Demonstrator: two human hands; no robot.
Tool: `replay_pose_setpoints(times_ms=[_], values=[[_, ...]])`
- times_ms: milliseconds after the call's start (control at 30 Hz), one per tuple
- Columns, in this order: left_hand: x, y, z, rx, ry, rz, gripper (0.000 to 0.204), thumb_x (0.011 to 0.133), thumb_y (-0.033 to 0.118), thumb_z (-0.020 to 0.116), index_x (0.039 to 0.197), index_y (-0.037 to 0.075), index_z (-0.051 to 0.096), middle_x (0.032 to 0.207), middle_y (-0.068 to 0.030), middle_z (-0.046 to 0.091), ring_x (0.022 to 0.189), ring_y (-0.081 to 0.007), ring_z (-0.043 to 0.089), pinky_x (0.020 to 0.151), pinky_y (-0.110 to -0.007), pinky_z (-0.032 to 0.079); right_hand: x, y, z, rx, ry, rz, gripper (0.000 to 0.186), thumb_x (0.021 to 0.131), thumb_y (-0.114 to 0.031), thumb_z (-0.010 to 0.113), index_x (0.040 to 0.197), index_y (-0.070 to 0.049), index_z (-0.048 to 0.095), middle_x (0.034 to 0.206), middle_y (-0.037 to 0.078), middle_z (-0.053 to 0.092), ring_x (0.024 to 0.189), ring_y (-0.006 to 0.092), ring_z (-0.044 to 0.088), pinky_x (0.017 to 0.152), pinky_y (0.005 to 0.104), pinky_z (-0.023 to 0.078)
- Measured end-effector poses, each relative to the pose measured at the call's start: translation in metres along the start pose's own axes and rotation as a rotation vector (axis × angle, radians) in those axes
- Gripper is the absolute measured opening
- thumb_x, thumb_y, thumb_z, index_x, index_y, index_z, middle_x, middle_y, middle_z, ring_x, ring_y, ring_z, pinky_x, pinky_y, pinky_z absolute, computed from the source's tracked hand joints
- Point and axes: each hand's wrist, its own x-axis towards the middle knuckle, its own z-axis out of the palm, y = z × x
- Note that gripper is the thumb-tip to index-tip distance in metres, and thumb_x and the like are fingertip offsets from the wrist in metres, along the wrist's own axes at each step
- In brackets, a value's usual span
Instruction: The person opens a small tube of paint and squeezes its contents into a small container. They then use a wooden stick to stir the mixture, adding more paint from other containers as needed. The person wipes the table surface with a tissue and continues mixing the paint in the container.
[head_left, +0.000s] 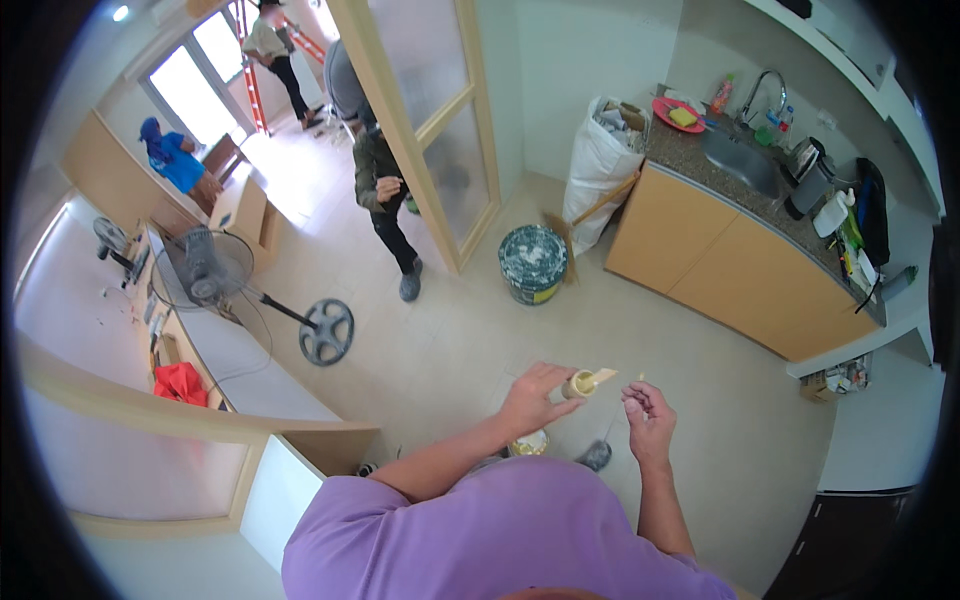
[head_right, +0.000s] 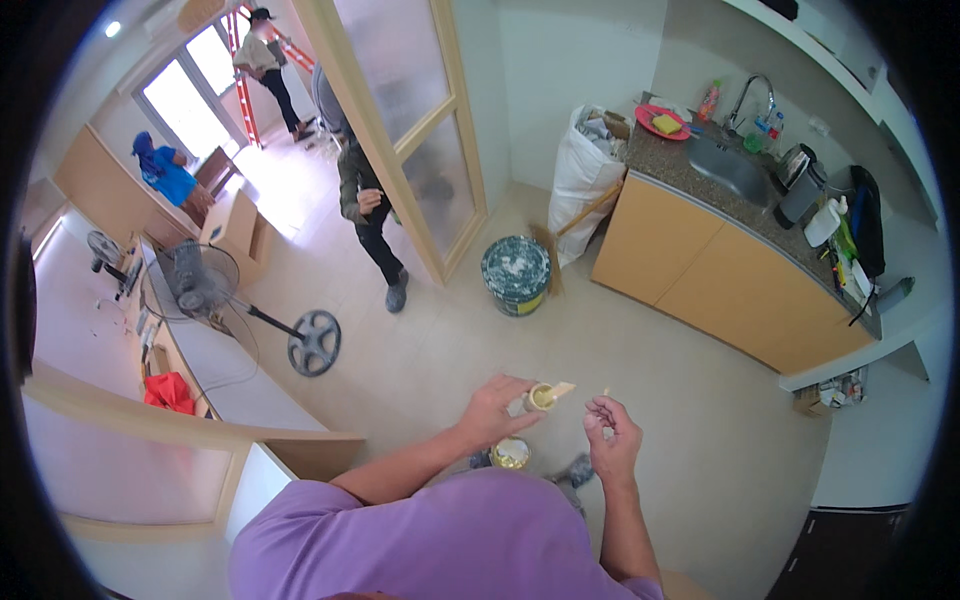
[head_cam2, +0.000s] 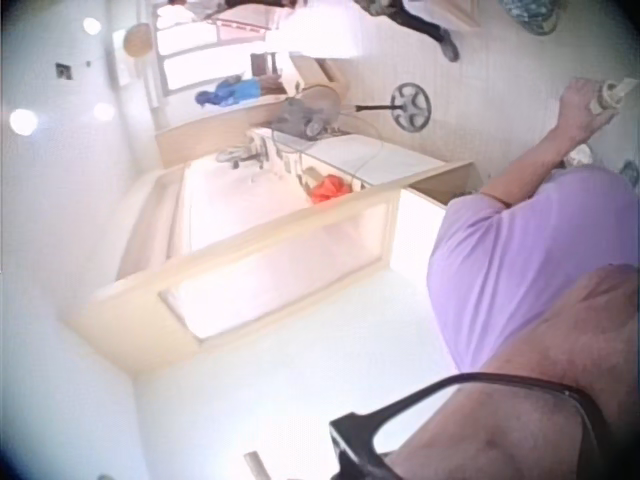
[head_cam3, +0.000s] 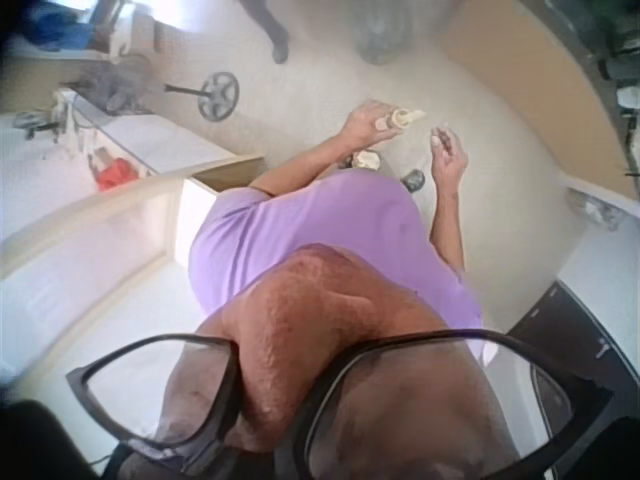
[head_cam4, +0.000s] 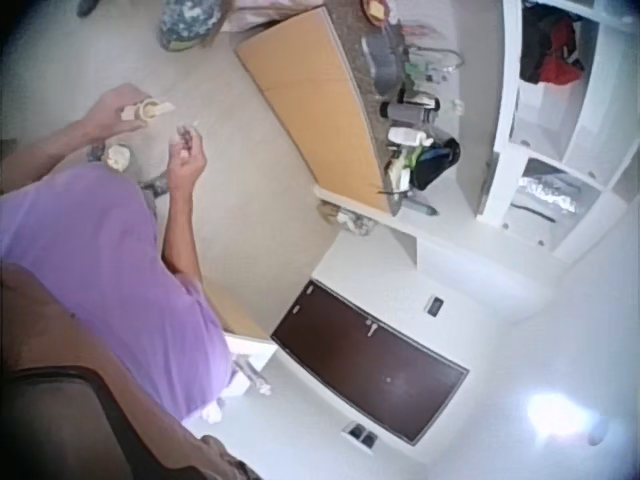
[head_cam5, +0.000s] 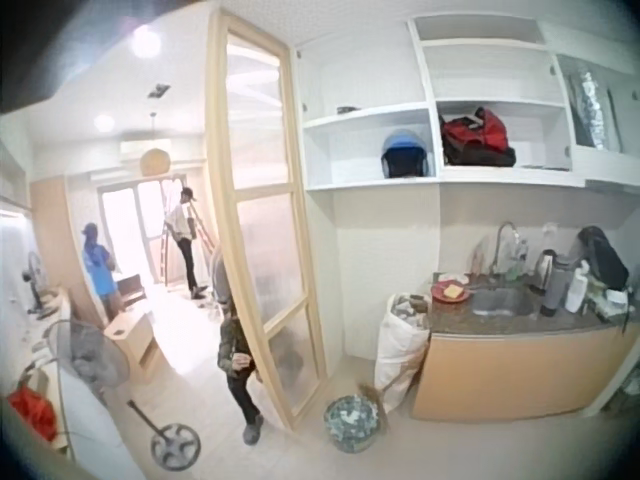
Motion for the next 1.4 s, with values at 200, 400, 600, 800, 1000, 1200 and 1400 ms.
replay_pose_setpoints(times_ms=[200,400,600,800,1000,1200,1400], values=[[0.005,0.050,0.044,0.010,-0.090,0.042,0.049,0.084,0.025,0.092,0.128,0.009,0.076,0.119,-0.0105,0.078,0.108,-0.0322,0.071,0.095,-0.043,0.058,0.004,-0.059,-0.049,-0.186,-0.024,-0.188,0.029,0.094,-0.018,0.084,0.115,0.001,0.076,0.096,0.013,0.079,0.085,0.0174,0.074,0.076,0.0318,0.057],[0.007,0.101,0.116,0.048,-0.100,0.111,0.047,0.087,0.026,0.090,0.128,0.009,0.075,0.118,-0.0105,0.077,0.108,-0.0329,0.070,0.094,-0.043,0.059,-0.010,-0.053,-0.135,-0.257,0.010,-0.195,0.018,0.093,-0.013,0.085,0.099,0.002,0.076,0.078,0.011,0.072,0.065,0.0148,0.065,0.062,0.0310,0.053],[0.023,0.152,0.188,-0.005,-0.138,0.149,0.049,0.086,0.025,0.091,0.130,0.009,0.075,0.120,-0.0102,0.077,0.112,-0.0323,0.072,0.097,-0.043,0.058,-0.029,-0.038,-0.219,-0.143,0.006,-0.132,0.015,0.095,-0.010,0.083,0.100,0.003,0.076,0.076,0.007,0.071,0.065,0.0102,0.062,0.061,0.0284,0.050],[0.041,0.181,0.240,-0.013,-0.200,0.251,0.048,0.088,0.026,0.090,0.130,0.011,0.074,0.121,-0.0074,0.077,0.109,-0.0303,0.071,0.097,-0.042,0.058,-0.043,-0.028,-0.277,-0.105,0.108,-0.105,0.014,0.097,-0.010,0.081,0.102,0.003,0.077,0.078,0.004,0.070,0.067,0.0076,0.060,0.062,0.0274,0.049],[0.064,0.206,0.289,-0.139,-0.357,0.347,0.047,0.088,0.027,0.090,0.129,0.011,0.074,0.122,-0.0071,0.077,0.109,-0.0297,0.070,0.098,-0.041,0.057,-0.065,-0.016,-0.329,-0.219,0.250,-0.028,0.015,0.097,-0.012,0.080,0.101,0.003,0.076,0.077,0.007,0.069,0.065,0.0114,0.060,0.062,0.0297,0.049],[0.107,0.197,0.357,-0.212,-0.518,0.468,0.049,0.086,0.028,0.091,0.129,0.010,0.076,0.123,-0.0123,0.077,0.115,-0.0364,0.071,0.101,-0.047,0.057,-0.068,-0.016,-0.373,-0.449,0.345,0.102,0.023,0.099,-0.023,0.079,0.097,0.000,0.075,0.082,0.017,0.071,0.070,0.0314,0.067,0.066,0.0411,0.053],[0.167,0.218,0.425,-0.263,-0.796,0.388,0.044,0.083,0.018,0.092,0.121,0.003,0.076,0.121,-0.0138,0.077,0.109,-0.0343,0.071,0.093,-0.042,0.057,-0.059,-0.015,-0.410,-0.628,0.635,0.121,0.021,0.100,-0.025,0.076,0.107,-0.006,0.078,0.097,0.015,0.076,0.082,0.0353,0.072,0.075,0.0452,0.058]])
